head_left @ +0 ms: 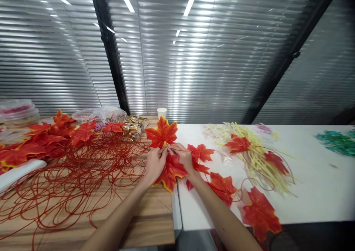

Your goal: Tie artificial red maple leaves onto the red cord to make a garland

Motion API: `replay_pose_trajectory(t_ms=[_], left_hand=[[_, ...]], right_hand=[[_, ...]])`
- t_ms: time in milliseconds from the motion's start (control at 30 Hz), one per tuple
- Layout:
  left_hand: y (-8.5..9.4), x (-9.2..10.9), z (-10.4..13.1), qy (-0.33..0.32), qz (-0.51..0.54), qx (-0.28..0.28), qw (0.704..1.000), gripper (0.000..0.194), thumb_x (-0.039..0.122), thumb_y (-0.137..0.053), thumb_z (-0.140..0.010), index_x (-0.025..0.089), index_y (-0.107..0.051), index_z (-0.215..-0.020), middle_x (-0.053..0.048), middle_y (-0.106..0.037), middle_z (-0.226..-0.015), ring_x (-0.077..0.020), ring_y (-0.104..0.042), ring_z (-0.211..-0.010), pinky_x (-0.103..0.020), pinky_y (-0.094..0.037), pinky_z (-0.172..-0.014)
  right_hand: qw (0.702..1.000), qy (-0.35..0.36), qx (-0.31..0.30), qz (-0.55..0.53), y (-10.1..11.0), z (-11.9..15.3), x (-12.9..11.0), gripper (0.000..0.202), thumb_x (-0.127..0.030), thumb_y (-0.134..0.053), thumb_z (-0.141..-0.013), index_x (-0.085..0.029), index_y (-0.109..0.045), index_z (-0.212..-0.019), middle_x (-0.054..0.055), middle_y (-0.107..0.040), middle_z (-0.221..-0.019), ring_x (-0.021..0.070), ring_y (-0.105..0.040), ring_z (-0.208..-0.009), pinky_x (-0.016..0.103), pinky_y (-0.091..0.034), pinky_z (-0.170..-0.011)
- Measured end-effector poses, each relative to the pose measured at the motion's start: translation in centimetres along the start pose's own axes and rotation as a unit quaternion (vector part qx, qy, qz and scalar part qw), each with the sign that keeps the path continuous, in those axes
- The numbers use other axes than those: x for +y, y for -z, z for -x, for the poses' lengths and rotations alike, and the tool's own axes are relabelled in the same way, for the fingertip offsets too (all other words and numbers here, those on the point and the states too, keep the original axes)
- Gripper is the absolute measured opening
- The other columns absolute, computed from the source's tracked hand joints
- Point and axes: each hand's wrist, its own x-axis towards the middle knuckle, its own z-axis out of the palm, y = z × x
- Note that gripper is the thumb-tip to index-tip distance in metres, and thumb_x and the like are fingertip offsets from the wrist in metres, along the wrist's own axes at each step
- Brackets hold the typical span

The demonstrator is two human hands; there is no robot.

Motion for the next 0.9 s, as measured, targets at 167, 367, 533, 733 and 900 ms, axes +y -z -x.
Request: replay_pose_trajectory(t_ms=[167,367,533,733,900], left_hand=[[0.0,0.5,0.1,-0.002,0.055,-0.005,0.998,0.02,0.031,-0.047,-0.076,0.015,-0.048,-0.063,-0.011,-0.067,-0.081,-0.0187,-0.064,-0.074,-0.028,-0.048,-0.065],[-0.3,0.7,0.4,-0.008,0.094,-0.034,0.995,0.015,0.029,-0.05,-0.074,0.015,-0.05,-0.068,-0.01,-0.067,-0.088,-0.0176,-0.063,-0.082,-0.027,-0.048,-0.072],[-0.2,0.2,0.3,-0.053,0.038,-0.049,0.997,0.017,0.029,-0.045,-0.078,0.015,-0.053,-0.074,-0.006,-0.066,-0.081,-0.0164,-0.061,-0.074,-0.026,-0.046,-0.067],[0.0,0.6,0.3,-0.107,-0.024,-0.031,0.993,0.02,0.018,-0.036,-0.08,0.016,-0.055,-0.072,-0.003,-0.062,-0.073,-0.0149,-0.057,-0.07,-0.026,-0.043,-0.067],[-0.2,0.6,0.4,-0.135,-0.031,-0.047,0.989,0.025,0.008,-0.033,-0.078,0.017,-0.057,-0.073,-0.004,-0.063,-0.078,-0.0153,-0.056,-0.073,-0.027,-0.042,-0.071]], right_hand=[[1.0,-0.024,0.009,-0.017,0.2,-0.4,-0.8,0.02,-0.016,-0.046,-0.081,-0.021,-0.066,-0.083,0.003,-0.063,-0.083,0.0138,-0.059,-0.073,0.025,-0.05,-0.064],[1.0,-0.008,0.012,-0.027,0.0,-0.1,0.0,0.021,-0.013,-0.047,-0.08,-0.02,-0.066,-0.084,0.004,-0.064,-0.084,0.0146,-0.059,-0.073,0.025,-0.051,-0.063],[0.999,-0.025,0.014,-0.028,-0.5,-0.1,0.2,0.022,-0.014,-0.045,-0.08,-0.018,-0.066,-0.085,0.004,-0.061,-0.08,0.0142,-0.058,-0.069,0.023,-0.048,-0.06],[0.996,-0.077,0.011,-0.047,-0.7,-0.4,-0.6,0.021,-0.016,-0.043,-0.08,-0.017,-0.064,-0.076,0.003,-0.058,-0.074,0.0131,-0.053,-0.064,0.024,-0.043,-0.058],[0.992,-0.102,0.022,-0.071,-0.5,-0.4,-0.5,0.019,-0.014,-0.045,-0.075,-0.017,-0.064,-0.072,0.005,-0.062,-0.08,0.0162,-0.056,-0.07,0.028,-0.045,-0.064]])
